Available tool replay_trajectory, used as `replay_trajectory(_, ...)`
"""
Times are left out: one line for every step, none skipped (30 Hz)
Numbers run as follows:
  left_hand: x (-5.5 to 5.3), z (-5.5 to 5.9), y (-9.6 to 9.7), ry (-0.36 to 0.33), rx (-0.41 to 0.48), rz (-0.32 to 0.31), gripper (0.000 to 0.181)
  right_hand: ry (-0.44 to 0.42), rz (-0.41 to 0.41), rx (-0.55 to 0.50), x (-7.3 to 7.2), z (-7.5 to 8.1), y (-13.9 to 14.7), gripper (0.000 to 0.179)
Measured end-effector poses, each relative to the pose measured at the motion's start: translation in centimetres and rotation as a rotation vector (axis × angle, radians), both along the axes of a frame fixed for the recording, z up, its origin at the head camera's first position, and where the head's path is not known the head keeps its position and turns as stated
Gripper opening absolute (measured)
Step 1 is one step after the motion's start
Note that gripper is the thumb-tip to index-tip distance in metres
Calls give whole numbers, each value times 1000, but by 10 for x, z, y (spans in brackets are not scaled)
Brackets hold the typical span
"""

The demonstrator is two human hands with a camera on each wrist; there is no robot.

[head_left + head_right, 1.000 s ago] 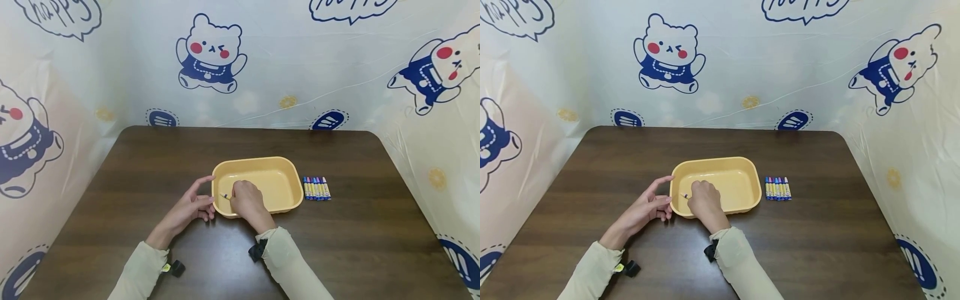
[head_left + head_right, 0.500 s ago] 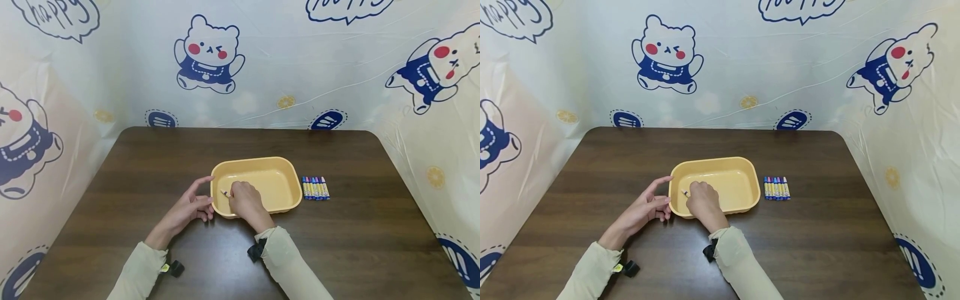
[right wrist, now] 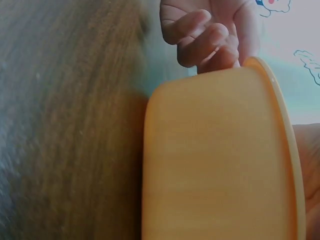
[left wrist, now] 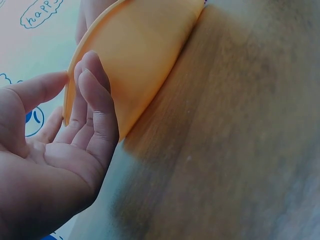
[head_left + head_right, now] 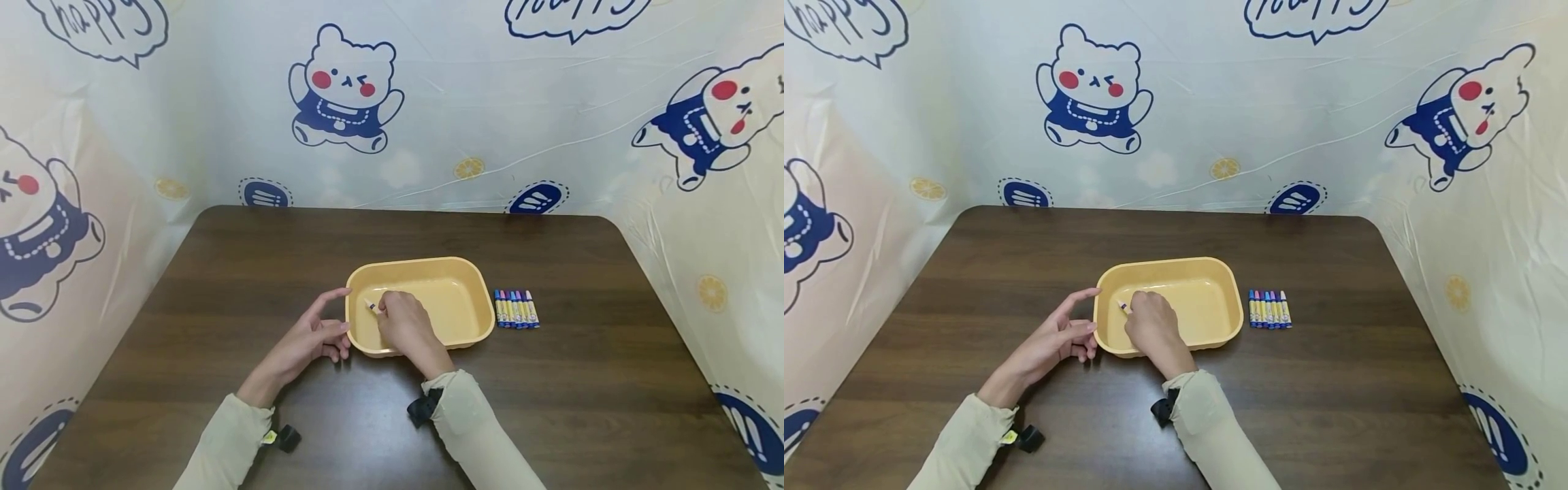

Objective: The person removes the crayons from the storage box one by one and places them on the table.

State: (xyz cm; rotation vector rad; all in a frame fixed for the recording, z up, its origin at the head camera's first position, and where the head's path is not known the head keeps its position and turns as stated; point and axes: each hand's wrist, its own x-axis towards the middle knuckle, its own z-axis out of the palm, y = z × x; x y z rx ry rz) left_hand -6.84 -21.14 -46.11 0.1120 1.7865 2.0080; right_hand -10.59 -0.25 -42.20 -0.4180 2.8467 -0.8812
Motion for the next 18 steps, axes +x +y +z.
replay_trajectory(0, 0, 0, 0, 0, -1, 66, 6, -7, -6, 0, 1, 1, 4)
replay_trajectory(0, 0, 0, -1, 2, -1, 66, 14, -14, -11, -1, 2, 2, 4)
replay_trajectory(0, 0, 0, -1, 5, -1, 66, 21, -20, -17, -1, 3, 3, 5)
replay_trajectory(0, 0, 0, 1, 7, -2, 66, 28, -26, -24, -2, 4, 5, 6)
replay_trajectory(0, 0, 0, 1, 9, -2, 67, 34, -30, -31, -2, 6, 6, 7)
replay_trajectory(0, 0, -1, 2, 11, -2, 67, 37, -33, -41, -2, 7, 8, 9)
replay_trajectory(1, 0, -1, 2, 12, -1, 67, 45, -34, -48, -3, 9, 9, 11)
replay_trajectory(1, 0, -1, 3, 14, 0, 66, 54, -36, -56, -3, 10, 11, 12)
replay_trajectory(1, -1, -1, 3, 16, 0, 66, 58, -40, -66, -3, 11, 12, 12)
replay_trajectory(1, 0, -1, 3, 13, 2, 65, 61, -43, -73, -3, 13, 14, 12)
replay_trajectory(1, 0, -1, 1, 12, 3, 65, 60, -48, -85, -4, 15, 15, 11)
replay_trajectory(1, -1, -1, 0, 10, 3, 65, 62, -51, -96, -4, 16, 17, 10)
replay_trajectory(2, -1, -1, -1, 7, 4, 64, 65, -54, -107, -5, 18, 19, 8)
replay_trajectory(1, -1, -1, -2, 6, 4, 64, 61, -55, -123, -6, 19, 21, 6)
replay_trajectory(1, 0, -1, -3, 4, 4, 64, 51, -55, -147, -6, 21, 24, 4)
replay_trajectory(1, 0, -1, -3, 1, 4, 64, 47, -52, -170, -7, 23, 27, 3)
replay_trajectory(1, 0, 0, -2, 3, 3, 64, 47, -49, -197, -8, 24, 30, 3)
replay_trajectory(1, 0, 0, -2, 3, 2, 64, 44, -46, -227, -8, 26, 34, 4)
